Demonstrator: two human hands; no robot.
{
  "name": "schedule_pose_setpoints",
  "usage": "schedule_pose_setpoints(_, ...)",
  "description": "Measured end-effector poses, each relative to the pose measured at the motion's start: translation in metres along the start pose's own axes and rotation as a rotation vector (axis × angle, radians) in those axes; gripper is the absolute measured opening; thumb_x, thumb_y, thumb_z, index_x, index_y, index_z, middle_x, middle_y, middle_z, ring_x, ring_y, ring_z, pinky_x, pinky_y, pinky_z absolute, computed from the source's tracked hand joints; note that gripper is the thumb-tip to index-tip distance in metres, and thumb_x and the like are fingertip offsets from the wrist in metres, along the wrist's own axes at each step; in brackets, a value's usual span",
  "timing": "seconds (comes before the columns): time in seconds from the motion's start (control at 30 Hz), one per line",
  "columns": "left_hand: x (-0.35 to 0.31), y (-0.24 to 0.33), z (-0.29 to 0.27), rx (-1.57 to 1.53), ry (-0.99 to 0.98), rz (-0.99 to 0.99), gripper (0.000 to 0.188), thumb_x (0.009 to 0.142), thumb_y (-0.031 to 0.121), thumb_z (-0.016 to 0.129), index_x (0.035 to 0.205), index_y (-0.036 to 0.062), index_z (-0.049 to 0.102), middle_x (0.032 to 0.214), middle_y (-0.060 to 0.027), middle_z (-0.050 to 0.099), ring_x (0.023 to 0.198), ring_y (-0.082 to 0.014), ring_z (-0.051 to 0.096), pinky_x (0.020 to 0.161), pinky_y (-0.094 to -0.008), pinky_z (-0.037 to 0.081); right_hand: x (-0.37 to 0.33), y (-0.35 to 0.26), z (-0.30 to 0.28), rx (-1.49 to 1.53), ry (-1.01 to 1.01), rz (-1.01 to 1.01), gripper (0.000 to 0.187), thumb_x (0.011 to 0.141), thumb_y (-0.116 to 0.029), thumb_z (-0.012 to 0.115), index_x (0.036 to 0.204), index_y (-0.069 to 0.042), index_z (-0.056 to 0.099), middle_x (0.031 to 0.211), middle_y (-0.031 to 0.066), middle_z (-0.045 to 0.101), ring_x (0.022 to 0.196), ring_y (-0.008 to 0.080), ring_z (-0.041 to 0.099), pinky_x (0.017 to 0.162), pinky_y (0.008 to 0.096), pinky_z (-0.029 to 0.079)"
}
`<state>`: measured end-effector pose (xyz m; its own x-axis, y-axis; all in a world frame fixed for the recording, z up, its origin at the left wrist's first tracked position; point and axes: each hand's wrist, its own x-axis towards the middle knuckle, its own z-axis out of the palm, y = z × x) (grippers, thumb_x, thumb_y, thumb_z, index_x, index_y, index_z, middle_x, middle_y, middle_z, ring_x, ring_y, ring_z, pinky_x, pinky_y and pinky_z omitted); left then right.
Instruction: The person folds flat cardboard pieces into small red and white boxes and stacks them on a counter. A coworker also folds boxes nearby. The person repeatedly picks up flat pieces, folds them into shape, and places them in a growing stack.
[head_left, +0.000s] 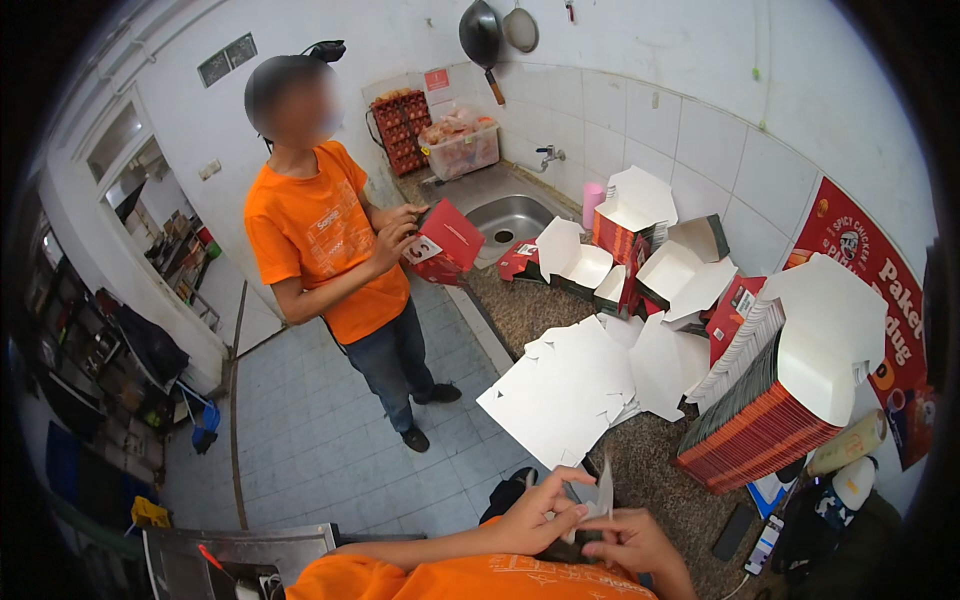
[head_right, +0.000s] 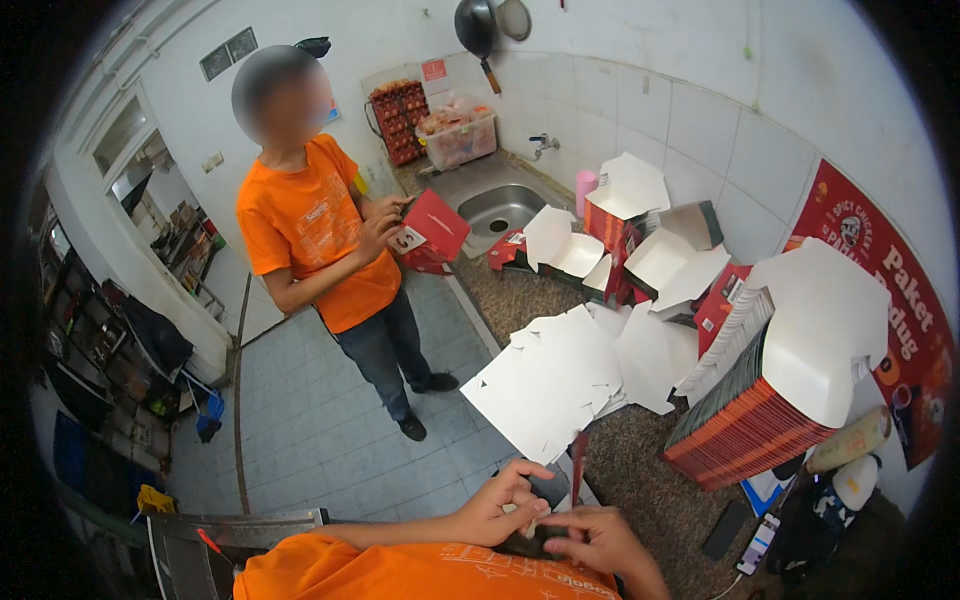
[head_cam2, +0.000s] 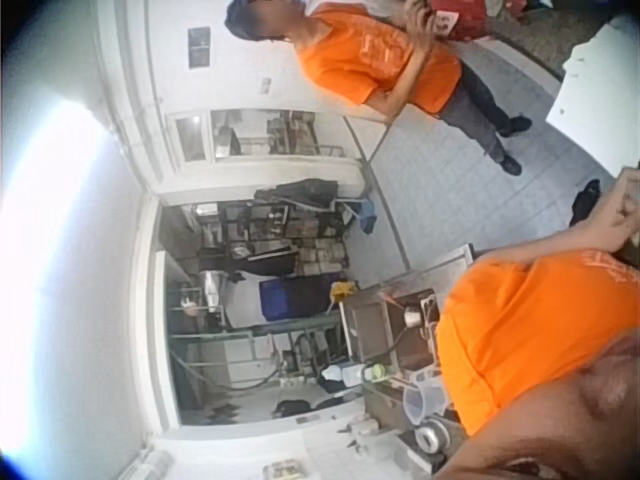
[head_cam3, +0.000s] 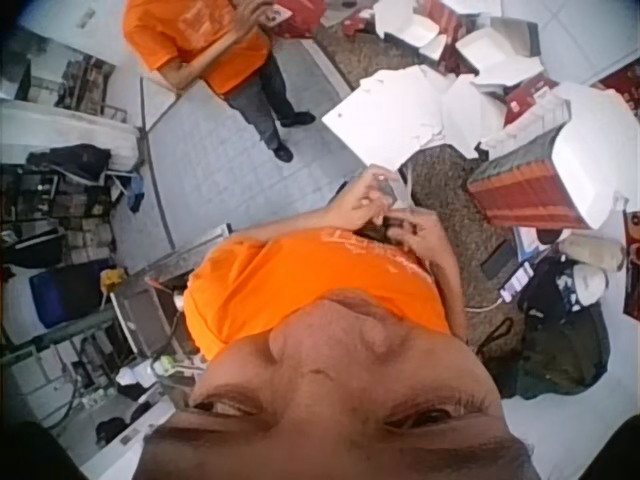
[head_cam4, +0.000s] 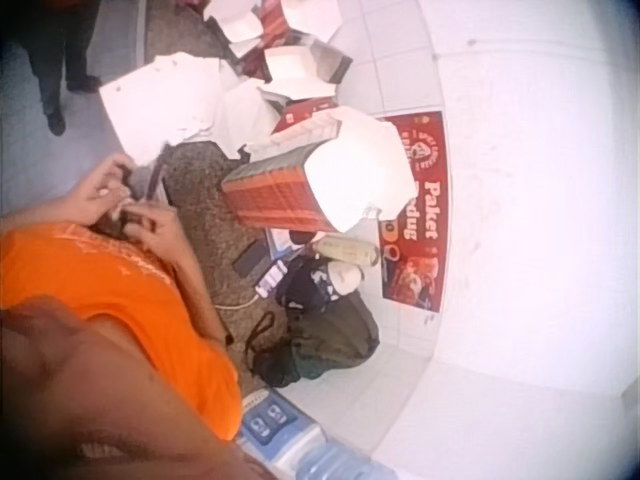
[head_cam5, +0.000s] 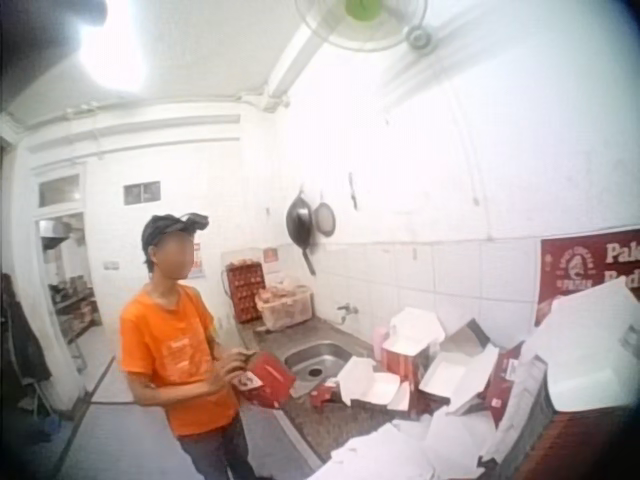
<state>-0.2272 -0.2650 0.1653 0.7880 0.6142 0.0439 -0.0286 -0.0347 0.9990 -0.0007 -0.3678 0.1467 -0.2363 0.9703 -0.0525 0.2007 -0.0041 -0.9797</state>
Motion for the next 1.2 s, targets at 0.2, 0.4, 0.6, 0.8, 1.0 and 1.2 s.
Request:
schedule_pose_setpoints(0.2, 0.001, -0.006, -0.002, 0.249, 0.093, 0.223, 0.037, 0.103, 0.014, 0.070, 0.135, 0.0041, 0.053, 0.062, 0.0039, 0.058, 0.065, -0.0027, 0.050, 0.067, -0.0244, 0.035, -0.003, -0.028, 0.008, -0.143, 0.226, -0.096, 0.043, 0.081, -0.023, 0.093, 0.117, -0.007, 0.078, 0.065, 0.0005, 0.054, 0.057, 0.0105, 0.051, 0.054, 0.0292, 0.041)
schedule_pose_setpoints(0.4, -0.012, 0.011, -0.005, 0.348, 0.043, -0.019, 0.038, 0.100, 0.019, 0.076, 0.130, 0.0049, 0.058, 0.056, 0.0015, 0.049, 0.055, -0.0041, 0.043, 0.060, -0.0257, 0.031, -0.001, -0.025, 0.010, -0.199, 0.308, -0.097, 0.039, 0.081, -0.023, 0.093, 0.113, -0.006, 0.078, 0.063, 0.0004, 0.046, 0.056, 0.0115, 0.046, 0.054, 0.0294, 0.039)
schedule_pose_setpoints(0.6, -0.017, 0.009, -0.007, 0.313, -0.099, 0.008, 0.041, 0.104, 0.015, 0.069, 0.140, 0.0060, 0.051, 0.057, -0.0009, 0.055, 0.053, -0.0066, 0.045, 0.056, -0.0270, 0.032, -0.003, -0.009, -0.004, -0.169, 0.029, -0.157, 0.060, 0.080, -0.030, 0.094, 0.132, -0.010, 0.073, 0.073, 0.0031, 0.055, 0.060, 0.0128, 0.051, 0.057, 0.0309, 0.043)
schedule_pose_setpoints(0.8, -0.017, 0.001, -0.002, 0.313, 0.050, -0.039, 0.032, 0.106, 0.017, 0.063, 0.133, 0.0071, 0.050, 0.062, -0.0030, 0.054, 0.055, -0.0120, 0.049, 0.059, -0.0287, 0.040, -0.007, -0.023, 0.007, -0.148, 0.137, -0.062, 0.072, 0.082, -0.037, 0.093, 0.143, -0.012, 0.064, 0.089, 0.0077, 0.061, 0.067, 0.0156, 0.058, 0.061, 0.0333, 0.050)
schedule_pose_setpoints(1.0, -0.016, -0.022, 0.001, 0.141, 0.034, 0.087, 0.024, 0.109, 0.005, 0.055, 0.124, 0.0061, 0.037, 0.072, -0.0024, 0.058, 0.063, -0.0050, 0.047, 0.061, -0.0244, 0.039, 0.008, -0.025, 0.009, -0.198, 0.331, -0.004, 0.036, 0.094, -0.024, 0.080, 0.124, -0.006, 0.071, 0.097, 0.0174, 0.072, 0.074, 0.0295, 0.068, 0.069, 0.0388, 0.055)
schedule_pose_setpoints(1.2, -0.011, -0.020, -0.003, 0.224, -0.029, 0.153, 0.028, 0.109, 0.001, 0.051, 0.123, 0.0055, 0.028, 0.072, -0.0048, 0.060, 0.063, -0.0047, 0.047, 0.060, -0.0233, 0.038, 0.004, -0.011, 0.002, -0.112, 0.205, -0.127, 0.042, 0.089, -0.026, 0.085, 0.124, -0.007, 0.073, 0.080, 0.0105, 0.064, 0.063, 0.0195, 0.057, 0.059, 0.0342, 0.047)
